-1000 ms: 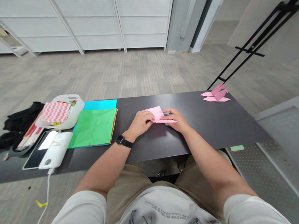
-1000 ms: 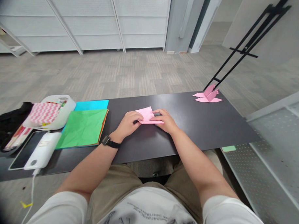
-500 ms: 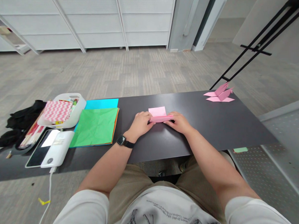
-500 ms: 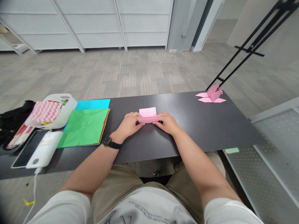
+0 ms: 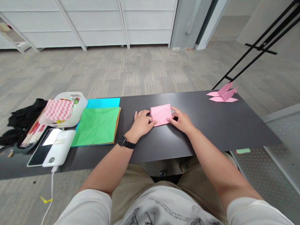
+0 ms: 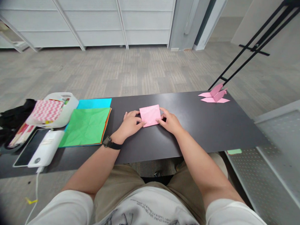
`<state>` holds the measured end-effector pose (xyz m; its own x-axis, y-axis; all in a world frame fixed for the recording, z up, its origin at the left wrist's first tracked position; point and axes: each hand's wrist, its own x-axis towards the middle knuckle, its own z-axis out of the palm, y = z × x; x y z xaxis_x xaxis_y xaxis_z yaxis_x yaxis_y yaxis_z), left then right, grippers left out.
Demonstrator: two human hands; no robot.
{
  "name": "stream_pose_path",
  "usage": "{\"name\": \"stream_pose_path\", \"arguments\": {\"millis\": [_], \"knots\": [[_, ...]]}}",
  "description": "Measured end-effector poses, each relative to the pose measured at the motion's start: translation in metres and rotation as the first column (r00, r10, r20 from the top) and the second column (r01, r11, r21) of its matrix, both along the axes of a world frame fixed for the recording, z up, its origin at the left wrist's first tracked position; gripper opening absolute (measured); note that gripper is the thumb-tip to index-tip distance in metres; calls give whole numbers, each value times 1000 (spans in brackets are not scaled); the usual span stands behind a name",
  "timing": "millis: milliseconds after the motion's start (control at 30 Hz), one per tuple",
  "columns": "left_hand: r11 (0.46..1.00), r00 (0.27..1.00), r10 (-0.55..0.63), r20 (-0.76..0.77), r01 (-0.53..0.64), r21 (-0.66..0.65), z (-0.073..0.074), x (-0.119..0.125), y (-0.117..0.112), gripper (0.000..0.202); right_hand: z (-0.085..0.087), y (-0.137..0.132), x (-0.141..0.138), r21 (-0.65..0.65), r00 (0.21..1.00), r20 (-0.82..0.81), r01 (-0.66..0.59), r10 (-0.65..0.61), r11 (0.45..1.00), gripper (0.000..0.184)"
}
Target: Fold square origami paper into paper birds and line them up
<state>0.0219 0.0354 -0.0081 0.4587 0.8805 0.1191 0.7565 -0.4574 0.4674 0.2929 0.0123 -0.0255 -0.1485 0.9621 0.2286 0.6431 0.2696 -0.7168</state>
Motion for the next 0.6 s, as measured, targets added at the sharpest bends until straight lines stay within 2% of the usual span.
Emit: {"name": "stream_pose_path", "arguments": {"millis": [100, 167, 200, 333, 400, 467, 600], "knots": [[999, 999, 44, 10, -44, 8, 1, 2, -2, 25, -1, 1, -2, 2, 999, 0, 34, -34, 999, 75], [998, 998, 64, 17, -64, 13, 3, 4, -4, 17, 0, 2, -3, 5, 999, -5, 41, -41, 999, 78], [997, 997, 74, 22, -75, 18, 4, 4, -4, 19, 0, 2, -4, 6, 999, -9, 41, -40, 999, 78], [994, 994, 88, 58, -92, 57, 7, 4, -5, 65, 1, 1, -3, -4, 1000, -11, 1, -1, 1000, 78], [994, 993, 80, 90, -87, 72, 9, 3, -4, 72, 2, 0, -3, -20, 999, 0, -48, 48, 999, 78], [994, 990, 79, 116, -87, 70, 11, 2, -3, 62, 5, -3, -1, -39, 995, 15, -96, 97, 995, 79], [996, 989, 87, 121, -89, 8, 18, 0, -3, 21, 9, -6, 2, -56, 989, 36, -139, 141, 989, 74]]}}
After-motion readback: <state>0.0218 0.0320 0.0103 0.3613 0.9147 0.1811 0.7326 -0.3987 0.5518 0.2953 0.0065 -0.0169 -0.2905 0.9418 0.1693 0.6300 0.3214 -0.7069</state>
